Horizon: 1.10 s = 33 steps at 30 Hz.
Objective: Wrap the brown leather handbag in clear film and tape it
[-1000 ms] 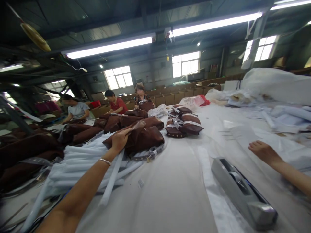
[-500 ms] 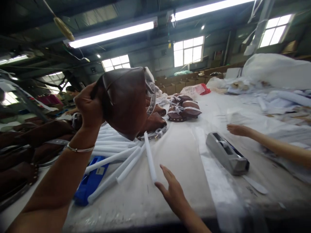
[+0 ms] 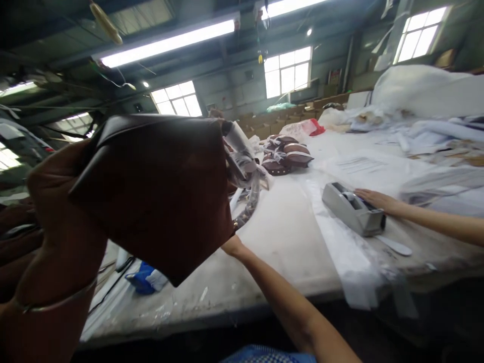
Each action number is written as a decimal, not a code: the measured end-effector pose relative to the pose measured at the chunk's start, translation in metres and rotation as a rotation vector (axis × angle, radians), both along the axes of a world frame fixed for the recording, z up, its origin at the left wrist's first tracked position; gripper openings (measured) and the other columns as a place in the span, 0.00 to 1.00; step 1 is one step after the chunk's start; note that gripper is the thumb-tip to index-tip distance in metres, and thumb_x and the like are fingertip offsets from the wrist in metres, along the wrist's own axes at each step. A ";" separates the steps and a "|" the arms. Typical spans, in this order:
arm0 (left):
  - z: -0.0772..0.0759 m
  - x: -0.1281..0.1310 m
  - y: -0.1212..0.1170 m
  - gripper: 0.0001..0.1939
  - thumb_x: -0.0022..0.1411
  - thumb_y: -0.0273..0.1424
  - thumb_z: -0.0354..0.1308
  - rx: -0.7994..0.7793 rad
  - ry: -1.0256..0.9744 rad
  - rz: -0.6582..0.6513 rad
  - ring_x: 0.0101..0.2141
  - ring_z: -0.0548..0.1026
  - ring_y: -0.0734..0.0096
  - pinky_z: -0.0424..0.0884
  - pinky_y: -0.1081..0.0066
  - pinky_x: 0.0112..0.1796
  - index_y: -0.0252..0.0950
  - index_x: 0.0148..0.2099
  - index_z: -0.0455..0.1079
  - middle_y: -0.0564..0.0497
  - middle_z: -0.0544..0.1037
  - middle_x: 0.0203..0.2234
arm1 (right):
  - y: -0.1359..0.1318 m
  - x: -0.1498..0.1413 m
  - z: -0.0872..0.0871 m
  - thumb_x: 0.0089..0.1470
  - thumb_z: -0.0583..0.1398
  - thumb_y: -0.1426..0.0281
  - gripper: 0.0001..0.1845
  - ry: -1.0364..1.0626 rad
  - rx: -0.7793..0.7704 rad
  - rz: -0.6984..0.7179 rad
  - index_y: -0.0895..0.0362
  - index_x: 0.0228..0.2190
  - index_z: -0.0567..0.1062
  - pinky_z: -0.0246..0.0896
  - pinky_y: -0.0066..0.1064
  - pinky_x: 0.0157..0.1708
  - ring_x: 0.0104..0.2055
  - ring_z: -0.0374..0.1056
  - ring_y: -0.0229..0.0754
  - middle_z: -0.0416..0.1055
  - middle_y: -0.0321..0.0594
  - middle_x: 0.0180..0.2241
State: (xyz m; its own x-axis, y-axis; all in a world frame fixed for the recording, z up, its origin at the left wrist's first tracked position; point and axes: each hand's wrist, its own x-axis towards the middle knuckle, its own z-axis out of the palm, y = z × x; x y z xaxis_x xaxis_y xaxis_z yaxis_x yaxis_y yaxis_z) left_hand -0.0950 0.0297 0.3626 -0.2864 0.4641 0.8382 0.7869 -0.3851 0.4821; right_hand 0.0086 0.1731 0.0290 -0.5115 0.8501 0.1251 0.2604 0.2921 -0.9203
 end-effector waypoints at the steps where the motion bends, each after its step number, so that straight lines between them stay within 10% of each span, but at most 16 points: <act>1: -0.002 0.000 -0.007 0.14 0.65 0.42 0.58 -0.011 0.007 0.021 0.47 0.78 0.56 0.74 0.53 0.36 0.44 0.49 0.74 0.56 0.82 0.45 | -0.002 -0.004 -0.001 0.54 0.61 0.68 0.13 0.030 -0.037 -0.012 0.53 0.42 0.79 0.66 0.39 0.48 0.48 0.71 0.52 0.79 0.41 0.43; 8: -0.030 0.004 -0.021 0.15 0.65 0.44 0.58 -0.127 -0.080 0.032 0.47 0.79 0.53 0.76 0.47 0.41 0.49 0.51 0.74 0.55 0.81 0.46 | -0.052 0.063 -0.016 0.56 0.61 0.53 0.28 0.232 -0.338 -0.100 0.56 0.52 0.75 0.73 0.38 0.39 0.40 0.76 0.46 0.75 0.48 0.51; 14: -0.072 0.044 -0.009 0.13 0.64 0.36 0.59 -0.028 0.041 -0.019 0.44 0.81 0.63 0.78 0.59 0.48 0.47 0.51 0.76 0.59 0.83 0.42 | -0.118 0.150 0.016 0.55 0.58 0.41 0.40 0.616 -0.751 -0.142 0.53 0.60 0.67 0.70 0.48 0.48 0.49 0.74 0.53 0.72 0.55 0.54; 18: -0.127 0.114 -0.006 0.14 0.67 0.29 0.56 -0.100 0.295 -0.236 0.45 0.81 0.68 0.78 0.69 0.48 0.44 0.52 0.76 0.55 0.82 0.46 | -0.136 0.178 0.018 0.55 0.60 0.44 0.33 0.847 -0.709 -0.188 0.49 0.55 0.72 0.66 0.52 0.54 0.55 0.71 0.55 0.75 0.46 0.53; 22: -0.199 0.150 -0.003 0.24 0.62 0.40 0.63 -0.530 0.477 -0.548 0.54 0.75 0.61 0.75 0.60 0.54 0.44 0.60 0.69 0.50 0.75 0.56 | -0.139 0.226 -0.020 0.50 0.63 0.47 0.24 0.733 -0.575 -0.417 0.53 0.38 0.81 0.72 0.54 0.47 0.44 0.76 0.58 0.81 0.45 0.37; 27: -0.250 0.099 -0.001 0.50 0.48 0.45 0.72 -0.793 0.714 -0.479 0.66 0.57 0.46 0.54 0.36 0.63 0.43 0.69 0.55 0.41 0.58 0.67 | -0.152 0.271 -0.040 0.55 0.60 0.55 0.17 0.672 -0.476 -0.558 0.53 0.35 0.81 0.75 0.52 0.47 0.44 0.77 0.57 0.81 0.44 0.37; 33: -0.251 0.048 0.021 0.49 0.49 0.38 0.73 -0.797 0.687 -0.334 0.63 0.64 0.53 0.66 0.55 0.60 0.43 0.69 0.55 0.43 0.63 0.65 | -0.099 0.246 -0.002 0.63 0.53 0.53 0.28 0.540 -0.248 -0.657 0.55 0.58 0.70 0.72 0.47 0.52 0.55 0.72 0.54 0.73 0.48 0.55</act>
State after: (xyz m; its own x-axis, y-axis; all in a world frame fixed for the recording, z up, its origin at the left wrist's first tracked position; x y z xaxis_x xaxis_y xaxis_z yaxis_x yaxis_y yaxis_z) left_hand -0.0469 0.0509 0.1121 0.3667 0.9093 0.1966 0.8966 -0.4018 0.1864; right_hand 0.2550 0.0744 0.0273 0.1656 0.9860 -0.0188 -0.1831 0.0120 -0.9830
